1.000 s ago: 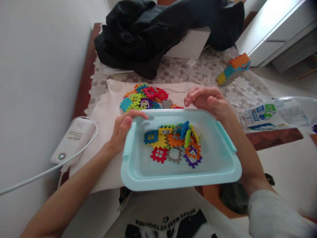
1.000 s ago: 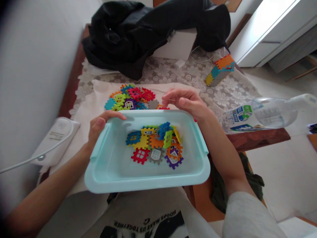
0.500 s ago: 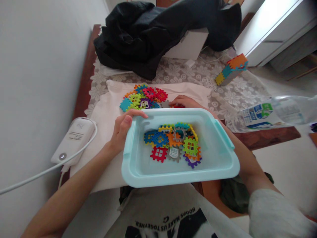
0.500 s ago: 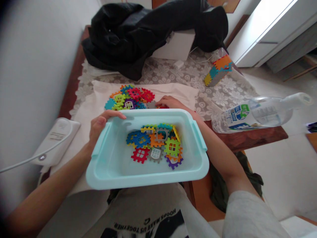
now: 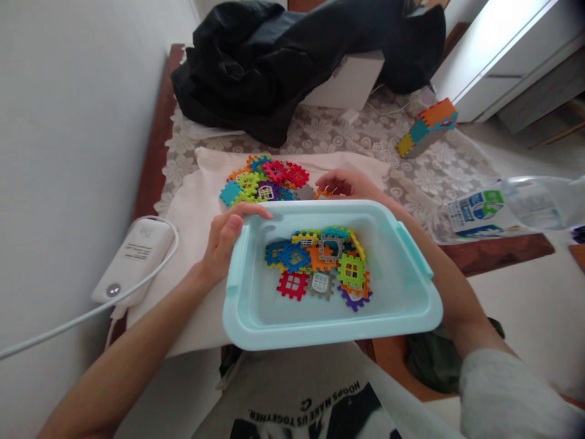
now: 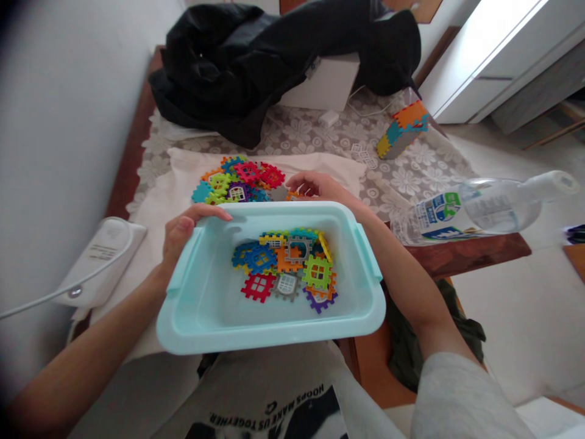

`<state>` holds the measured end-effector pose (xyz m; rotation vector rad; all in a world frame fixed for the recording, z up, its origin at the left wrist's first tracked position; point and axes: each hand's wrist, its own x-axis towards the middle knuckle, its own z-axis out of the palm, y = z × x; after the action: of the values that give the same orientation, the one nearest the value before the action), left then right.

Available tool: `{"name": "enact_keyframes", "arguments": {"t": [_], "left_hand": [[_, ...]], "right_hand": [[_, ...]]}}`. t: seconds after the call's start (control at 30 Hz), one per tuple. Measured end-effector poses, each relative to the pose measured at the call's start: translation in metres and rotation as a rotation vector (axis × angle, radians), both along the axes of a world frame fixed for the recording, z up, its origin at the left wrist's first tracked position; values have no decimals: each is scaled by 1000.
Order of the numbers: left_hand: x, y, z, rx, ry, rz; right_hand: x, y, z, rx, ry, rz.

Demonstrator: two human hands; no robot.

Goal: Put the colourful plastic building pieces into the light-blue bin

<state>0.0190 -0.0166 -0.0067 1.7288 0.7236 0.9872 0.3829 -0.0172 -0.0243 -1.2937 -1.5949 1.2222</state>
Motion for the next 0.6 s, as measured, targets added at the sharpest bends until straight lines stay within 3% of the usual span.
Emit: {"name": "enact_keyframes", "arguments": {"t": [0.13, 0.3, 0.5, 0.6], "left_hand": [[0, 0, 0, -21, -8, -8], [2, -1, 3, 31, 1, 3], [3, -1, 5, 35, 6, -2], [2, -1, 5, 34, -1, -9]], "right_hand": [[1, 0, 6, 74, 139, -63], [8, 2, 6, 218, 261, -299], [11, 0, 13, 285, 427, -456], [0, -9, 26, 262, 587, -446]]}}
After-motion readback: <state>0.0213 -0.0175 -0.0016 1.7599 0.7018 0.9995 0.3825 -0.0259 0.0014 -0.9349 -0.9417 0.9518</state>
